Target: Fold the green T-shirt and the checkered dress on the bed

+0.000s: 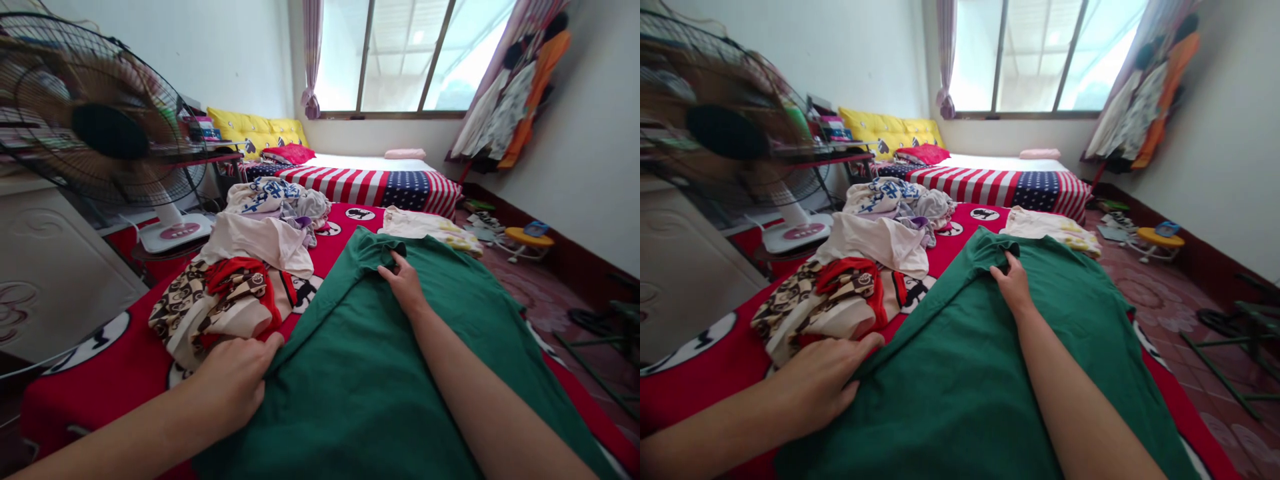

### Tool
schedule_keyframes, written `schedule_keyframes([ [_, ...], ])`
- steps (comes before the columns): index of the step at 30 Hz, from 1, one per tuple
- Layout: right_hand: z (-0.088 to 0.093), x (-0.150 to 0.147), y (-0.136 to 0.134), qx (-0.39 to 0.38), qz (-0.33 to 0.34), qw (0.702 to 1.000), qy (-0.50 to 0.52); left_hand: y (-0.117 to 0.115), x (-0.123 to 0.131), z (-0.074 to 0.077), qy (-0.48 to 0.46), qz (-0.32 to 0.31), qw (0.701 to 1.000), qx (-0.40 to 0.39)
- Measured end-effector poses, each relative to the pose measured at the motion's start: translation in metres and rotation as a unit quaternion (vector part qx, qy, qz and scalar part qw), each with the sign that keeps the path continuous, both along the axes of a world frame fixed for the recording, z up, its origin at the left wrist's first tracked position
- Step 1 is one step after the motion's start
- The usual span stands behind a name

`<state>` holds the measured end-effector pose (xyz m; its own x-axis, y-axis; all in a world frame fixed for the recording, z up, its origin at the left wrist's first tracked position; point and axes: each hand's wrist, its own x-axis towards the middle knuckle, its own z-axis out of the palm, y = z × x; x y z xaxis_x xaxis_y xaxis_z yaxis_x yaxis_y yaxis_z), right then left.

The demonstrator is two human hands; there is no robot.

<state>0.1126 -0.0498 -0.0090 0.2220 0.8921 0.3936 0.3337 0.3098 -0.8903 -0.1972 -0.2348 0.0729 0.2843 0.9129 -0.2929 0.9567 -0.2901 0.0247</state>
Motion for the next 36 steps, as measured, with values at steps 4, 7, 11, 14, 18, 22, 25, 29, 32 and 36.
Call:
schedule_keyframes([
  [4,0.016,-0.001,0.002,-0.075,0.029,0.994,0.077,-0.002,-0.01,0.009,-0.094,0.019,0.995,0.005],
  [7,0.038,0.004,0.01,-0.13,0.043,0.985,0.106,0.0,-0.002,0.022,-0.233,0.008,0.972,-0.01],
  [11,0.071,0.019,0.028,-0.162,0.038,0.979,0.119,0.002,0.031,0.033,-0.323,-0.008,0.946,-0.038],
  [14,0.084,0.031,0.04,-0.155,0.008,0.98,0.124,0.002,0.065,0.031,-0.365,-0.052,0.928,-0.054],
  [18,0.072,0.042,0.046,-0.146,-0.032,0.981,0.126,0.005,0.102,0.021,-0.352,-0.128,0.915,-0.152],
  [22,0.036,0.05,0.042,-0.131,-0.053,0.984,0.109,0.025,0.135,0.01,-0.299,-0.205,0.905,-0.222],
  [25,0.012,0.056,0.041,-0.09,-0.064,0.991,0.077,0.062,0.161,-0.008,-0.321,-0.207,0.924,-0.009],
  [29,-0.001,0.063,0.043,-0.04,-0.081,0.996,0.017,0.116,0.18,-0.049,-0.276,-0.147,0.927,0.205],
  [32,-0.003,0.063,0.044,-0.022,-0.101,0.994,-0.024,0.136,0.179,-0.073,-0.238,-0.132,0.945,0.184],
  [36,0.0,0.069,0.036,-0.003,-0.151,0.984,-0.091,0.136,0.174,-0.08,-0.229,-0.144,0.946,0.178],
])
